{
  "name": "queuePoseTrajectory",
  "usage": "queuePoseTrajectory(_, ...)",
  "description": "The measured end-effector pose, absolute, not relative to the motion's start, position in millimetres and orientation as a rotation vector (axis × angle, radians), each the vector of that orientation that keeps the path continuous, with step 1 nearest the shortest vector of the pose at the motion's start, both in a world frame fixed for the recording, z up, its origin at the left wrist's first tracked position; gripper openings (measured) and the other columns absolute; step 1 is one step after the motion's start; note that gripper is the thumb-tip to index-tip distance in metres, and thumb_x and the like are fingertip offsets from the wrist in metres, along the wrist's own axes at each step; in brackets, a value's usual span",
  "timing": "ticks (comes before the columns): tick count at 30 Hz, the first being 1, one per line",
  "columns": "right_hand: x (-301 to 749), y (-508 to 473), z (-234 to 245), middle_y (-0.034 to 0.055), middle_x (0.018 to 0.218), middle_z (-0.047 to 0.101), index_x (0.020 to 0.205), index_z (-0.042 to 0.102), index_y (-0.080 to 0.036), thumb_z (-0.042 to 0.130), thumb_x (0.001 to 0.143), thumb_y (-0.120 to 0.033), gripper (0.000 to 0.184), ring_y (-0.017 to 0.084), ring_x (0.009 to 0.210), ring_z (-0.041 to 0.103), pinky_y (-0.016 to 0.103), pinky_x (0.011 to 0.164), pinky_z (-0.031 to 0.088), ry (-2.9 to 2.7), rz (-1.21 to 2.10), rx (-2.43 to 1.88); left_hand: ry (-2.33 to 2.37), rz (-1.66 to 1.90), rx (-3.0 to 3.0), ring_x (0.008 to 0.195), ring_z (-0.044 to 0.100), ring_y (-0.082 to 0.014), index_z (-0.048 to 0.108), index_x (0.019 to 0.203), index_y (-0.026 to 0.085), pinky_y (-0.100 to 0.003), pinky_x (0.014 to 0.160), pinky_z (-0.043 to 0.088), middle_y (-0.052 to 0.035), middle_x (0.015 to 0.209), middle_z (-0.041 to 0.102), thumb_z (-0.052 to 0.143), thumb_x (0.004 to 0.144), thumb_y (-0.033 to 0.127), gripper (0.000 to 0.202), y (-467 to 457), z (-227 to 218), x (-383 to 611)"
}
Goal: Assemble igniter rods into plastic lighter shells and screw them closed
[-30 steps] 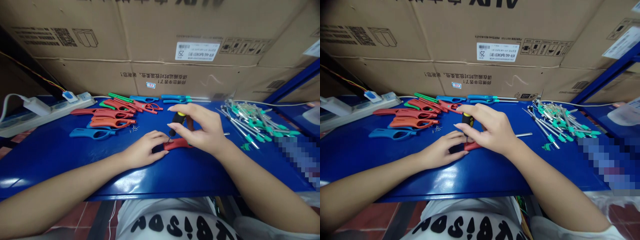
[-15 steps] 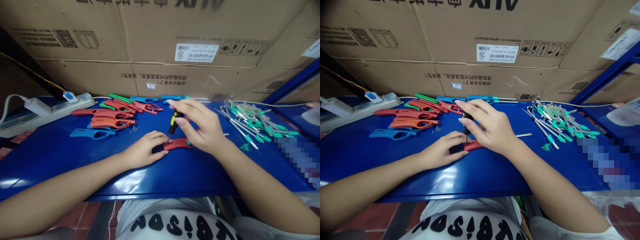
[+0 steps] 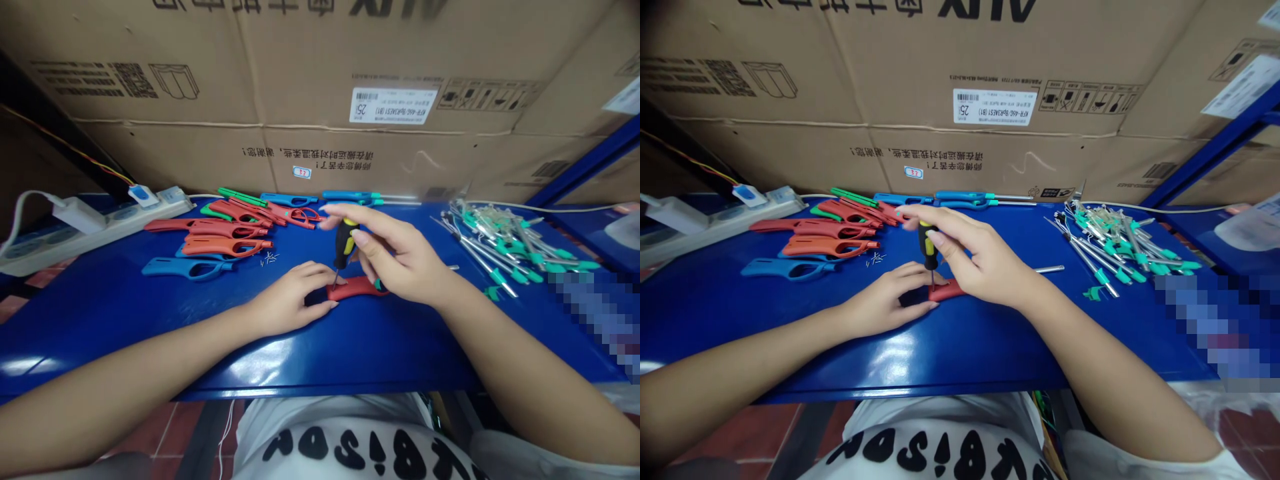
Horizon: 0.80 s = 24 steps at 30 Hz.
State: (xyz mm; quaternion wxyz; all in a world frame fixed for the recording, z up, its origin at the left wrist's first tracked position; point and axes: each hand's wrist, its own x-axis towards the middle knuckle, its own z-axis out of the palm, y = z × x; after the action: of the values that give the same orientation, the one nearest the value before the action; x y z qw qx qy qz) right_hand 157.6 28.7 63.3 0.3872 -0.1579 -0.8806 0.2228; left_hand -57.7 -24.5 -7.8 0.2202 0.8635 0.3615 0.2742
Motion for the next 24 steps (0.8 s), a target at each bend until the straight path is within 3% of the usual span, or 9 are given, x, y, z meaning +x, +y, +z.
queuePoseTrajectory(4, 157.1, 25.8, 62.7, 0.0039, 0.105, 0.073, 0.120, 0.069, -0.026, 0.064, 0.094, -0.033, 0.027, 0.014, 0.074, 0.067, 0.031, 0.073, 0.058, -2.178, 0.425, -0.438, 1.000, 0.766, 2.398, 0.116, 0.060, -0.0248, 0.063, 0.127, 0.021, -0.044, 0.105, 0.047, -0.0100, 0.122, 0.066, 0.062, 0.093, 0.024, 0.034, -24.4, -7.3, -57.4)
queuePoseTrajectory(8, 156.6, 21.7, 64.3, 0.0062, 0.113, 0.073, 0.130, 0.065, -0.026, 0.050, 0.100, -0.025, 0.033, 0.019, 0.096, 0.069, 0.037, 0.088, 0.057, -2.174, 0.365, -0.455, 1.006, 0.779, 2.404, 0.111, 0.062, -0.0237, 0.064, 0.124, 0.020, -0.041, 0.101, 0.050, -0.0096, 0.115, 0.068, 0.063, 0.093, 0.024, 0.031, -24.8, -5.9, -56.6)
queuePoseTrajectory(10, 156.3, 20.0, 65.0, 0.0066, 0.119, 0.072, 0.135, 0.062, -0.025, 0.045, 0.102, -0.023, 0.037, 0.018, 0.099, 0.069, 0.036, 0.086, 0.058, -2.172, 0.459, -0.455, 1.013, 0.780, 2.404, 0.108, 0.063, -0.0233, 0.064, 0.123, 0.019, -0.040, 0.099, 0.051, -0.0093, 0.112, 0.068, 0.063, 0.093, 0.024, 0.031, -24.9, -5.6, -56.4)
queuePoseTrajectory(13, 155.9, 19.4, 64.8, 0.0057, 0.108, 0.074, 0.128, 0.067, -0.024, 0.056, 0.098, -0.027, 0.031, 0.017, 0.087, 0.069, 0.032, 0.078, 0.059, -2.152, 0.433, -0.449, 1.011, 0.773, 2.406, 0.112, 0.062, -0.0240, 0.064, 0.124, 0.020, -0.041, 0.101, 0.050, -0.0094, 0.117, 0.067, 0.063, 0.092, 0.023, 0.032, -24.7, -5.9, -56.4)
queuePoseTrajectory(16, 155.8, 20.5, 64.3, 0.0062, 0.104, 0.073, 0.126, 0.068, -0.025, 0.061, 0.096, -0.031, 0.031, 0.018, 0.087, 0.068, 0.033, 0.081, 0.058, -2.187, 0.267, -0.453, 1.003, 0.767, 2.409, 0.115, 0.061, -0.0246, 0.064, 0.124, 0.020, -0.043, 0.104, 0.048, -0.0097, 0.120, 0.066, 0.062, 0.093, 0.023, 0.031, -24.8, -5.9, -56.4)
queuePoseTrajectory(20, 155.8, 22.3, 65.3, 0.0072, 0.124, 0.069, 0.140, 0.057, -0.026, 0.041, 0.104, -0.024, 0.039, 0.019, 0.110, 0.065, 0.038, 0.094, 0.055, -2.258, 0.373, -0.393, 1.026, 0.775, 2.403, 0.109, 0.063, -0.0240, 0.064, 0.123, 0.020, -0.041, 0.098, 0.052, -0.0094, 0.112, 0.067, 0.063, 0.093, 0.025, 0.030, -25.0, -5.7, -56.4)
queuePoseTrajectory(24, 156.1, 22.8, 65.5, 0.0046, 0.103, 0.073, 0.127, 0.066, -0.025, 0.056, 0.099, -0.029, 0.030, 0.017, 0.087, 0.068, 0.032, 0.080, 0.058, -2.210, 0.392, -0.399, 0.995, 0.770, 2.412, 0.112, 0.061, -0.0239, 0.064, 0.124, 0.019, -0.041, 0.101, 0.050, -0.0097, 0.117, 0.066, 0.063, 0.093, 0.023, 0.031, -24.2, -7.2, -57.1)
